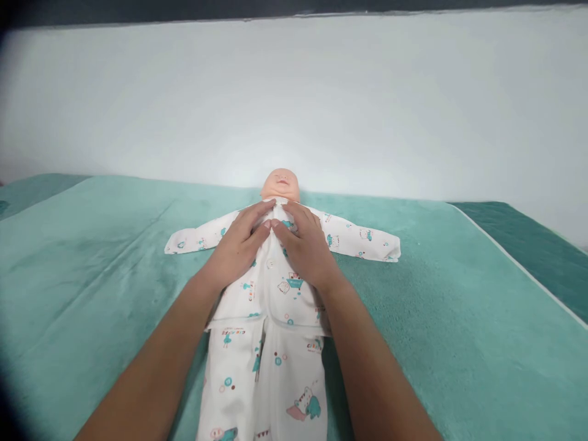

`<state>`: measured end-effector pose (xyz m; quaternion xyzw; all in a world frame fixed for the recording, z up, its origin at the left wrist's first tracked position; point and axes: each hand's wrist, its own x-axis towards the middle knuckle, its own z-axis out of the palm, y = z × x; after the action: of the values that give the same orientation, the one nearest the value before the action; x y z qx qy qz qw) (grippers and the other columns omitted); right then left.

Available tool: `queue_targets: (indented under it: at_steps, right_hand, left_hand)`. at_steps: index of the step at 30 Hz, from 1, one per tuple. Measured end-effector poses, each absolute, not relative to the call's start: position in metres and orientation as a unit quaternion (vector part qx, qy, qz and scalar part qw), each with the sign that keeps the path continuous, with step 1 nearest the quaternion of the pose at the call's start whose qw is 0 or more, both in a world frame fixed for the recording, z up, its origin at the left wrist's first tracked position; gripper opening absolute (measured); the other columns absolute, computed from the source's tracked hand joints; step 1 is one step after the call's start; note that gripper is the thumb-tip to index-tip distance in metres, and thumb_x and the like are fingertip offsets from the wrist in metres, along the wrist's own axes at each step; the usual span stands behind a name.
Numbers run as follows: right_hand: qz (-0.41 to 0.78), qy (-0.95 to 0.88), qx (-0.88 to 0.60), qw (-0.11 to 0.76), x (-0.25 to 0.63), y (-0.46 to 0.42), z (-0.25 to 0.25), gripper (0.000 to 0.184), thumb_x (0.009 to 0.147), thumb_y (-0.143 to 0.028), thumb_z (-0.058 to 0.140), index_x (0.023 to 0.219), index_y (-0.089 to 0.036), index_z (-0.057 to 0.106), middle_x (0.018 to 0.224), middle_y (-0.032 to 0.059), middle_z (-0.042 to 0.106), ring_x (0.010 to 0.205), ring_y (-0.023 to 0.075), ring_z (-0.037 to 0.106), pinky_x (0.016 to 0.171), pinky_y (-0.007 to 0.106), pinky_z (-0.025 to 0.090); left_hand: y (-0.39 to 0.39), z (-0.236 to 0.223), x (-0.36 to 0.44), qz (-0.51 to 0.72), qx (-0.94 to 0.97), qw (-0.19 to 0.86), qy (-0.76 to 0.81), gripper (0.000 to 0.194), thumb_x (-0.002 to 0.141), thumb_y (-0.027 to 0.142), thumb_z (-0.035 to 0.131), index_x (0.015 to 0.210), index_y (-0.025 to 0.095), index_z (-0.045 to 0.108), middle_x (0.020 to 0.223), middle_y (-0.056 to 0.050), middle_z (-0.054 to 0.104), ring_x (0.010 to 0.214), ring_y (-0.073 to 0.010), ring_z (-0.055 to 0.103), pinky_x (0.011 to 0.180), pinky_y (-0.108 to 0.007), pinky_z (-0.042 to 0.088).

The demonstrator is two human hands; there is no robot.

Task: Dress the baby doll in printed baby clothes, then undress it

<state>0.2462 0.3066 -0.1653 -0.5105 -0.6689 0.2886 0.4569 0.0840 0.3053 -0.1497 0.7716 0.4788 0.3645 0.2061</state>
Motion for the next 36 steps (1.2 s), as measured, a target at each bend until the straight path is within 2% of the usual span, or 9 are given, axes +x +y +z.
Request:
queue_targets:
  at_steps: [5,11,17,24,28,31,34,36]
  right_hand:
    - [0.295,-0.664,-0.511,0.459,0.246,0.304,-0.163,0.039,0.092,-0.045,0.054,0.128,-0.032,0.056,0.142,0.0016,0.053,0.137,0.0235,0.041,0.117,0.048,0.030]
    - [0.299,-0.673,-0.515,0.438,0.246,0.305,-0.162,0.042,0.093,-0.045,0.052,0.132,-0.031,0.057,0.149,0.0020,0.047,0.143,0.0224,0.033,0.121,0.047,0.024]
    - [0.309,-0.662,-0.536,0.422,0.244,0.305,-0.159,0.045,0.093,-0.046,0.052,0.135,-0.031,0.057,0.152,0.0013,0.043,0.145,0.0231,0.030,0.122,0.049,0.022]
    - [0.291,-0.668,-0.542,0.419,0.242,0.306,-0.159,0.046,0.093,-0.048,0.050,0.135,-0.032,0.057,0.151,0.0018,0.045,0.143,0.0263,0.034,0.120,0.053,0.024]
    - [0.295,-0.673,-0.530,0.423,0.243,0.305,-0.160,0.045,0.093,-0.046,0.050,0.135,-0.033,0.057,0.151,0.0005,0.045,0.145,0.0256,0.032,0.121,0.051,0.023]
    - [0.332,-0.656,-0.515,0.441,0.247,0.303,-0.158,0.045,0.091,-0.046,0.055,0.134,-0.034,0.058,0.149,-0.0003,0.049,0.142,0.0263,0.038,0.118,0.050,0.028]
    - [0.370,-0.609,-0.522,0.469,0.252,0.301,-0.157,0.047,0.088,-0.046,0.058,0.131,-0.031,0.061,0.142,0.0020,0.057,0.130,0.0283,0.052,0.111,0.050,0.038]
    - [0.359,-0.588,-0.542,0.482,0.258,0.302,-0.159,0.045,0.087,-0.047,0.057,0.128,-0.029,0.064,0.136,0.0031,0.061,0.123,0.0286,0.056,0.108,0.051,0.041]
  left_hand:
    - [0.305,-0.150,0.084,0.366,0.778,0.192,0.474,0.040,0.100,0.032,0.038,0.138,0.029,0.049,0.148,-0.001,0.050,0.141,-0.0224,0.039,0.117,-0.044,0.033]
    - [0.305,-0.149,0.084,0.361,0.785,0.180,0.471,0.039,0.100,0.031,0.038,0.137,0.028,0.050,0.146,-0.001,0.052,0.140,-0.0216,0.040,0.115,-0.041,0.036]
    - [0.305,-0.149,0.084,0.364,0.784,0.179,0.469,0.038,0.100,0.029,0.038,0.135,0.026,0.052,0.145,-0.002,0.054,0.137,-0.0209,0.042,0.114,-0.040,0.038]
    - [0.306,-0.149,0.085,0.370,0.779,0.184,0.472,0.038,0.100,0.030,0.038,0.135,0.028,0.052,0.145,-0.001,0.054,0.138,-0.0210,0.042,0.114,-0.041,0.037]
    - [0.307,-0.150,0.084,0.371,0.780,0.186,0.469,0.038,0.100,0.030,0.038,0.135,0.028,0.052,0.145,-0.001,0.054,0.139,-0.0217,0.041,0.115,-0.042,0.037]
    - [0.306,-0.150,0.083,0.372,0.780,0.189,0.466,0.038,0.100,0.031,0.038,0.135,0.029,0.052,0.146,0.000,0.053,0.140,-0.0217,0.040,0.116,-0.043,0.036]
    - [0.305,-0.149,0.082,0.377,0.778,0.198,0.462,0.038,0.101,0.034,0.038,0.136,0.030,0.051,0.147,0.001,0.052,0.141,-0.0209,0.040,0.116,-0.043,0.035]
    - [0.305,-0.150,0.080,0.382,0.771,0.204,0.468,0.040,0.101,0.038,0.038,0.137,0.029,0.051,0.148,-0.001,0.051,0.140,-0.0209,0.041,0.116,-0.042,0.035]
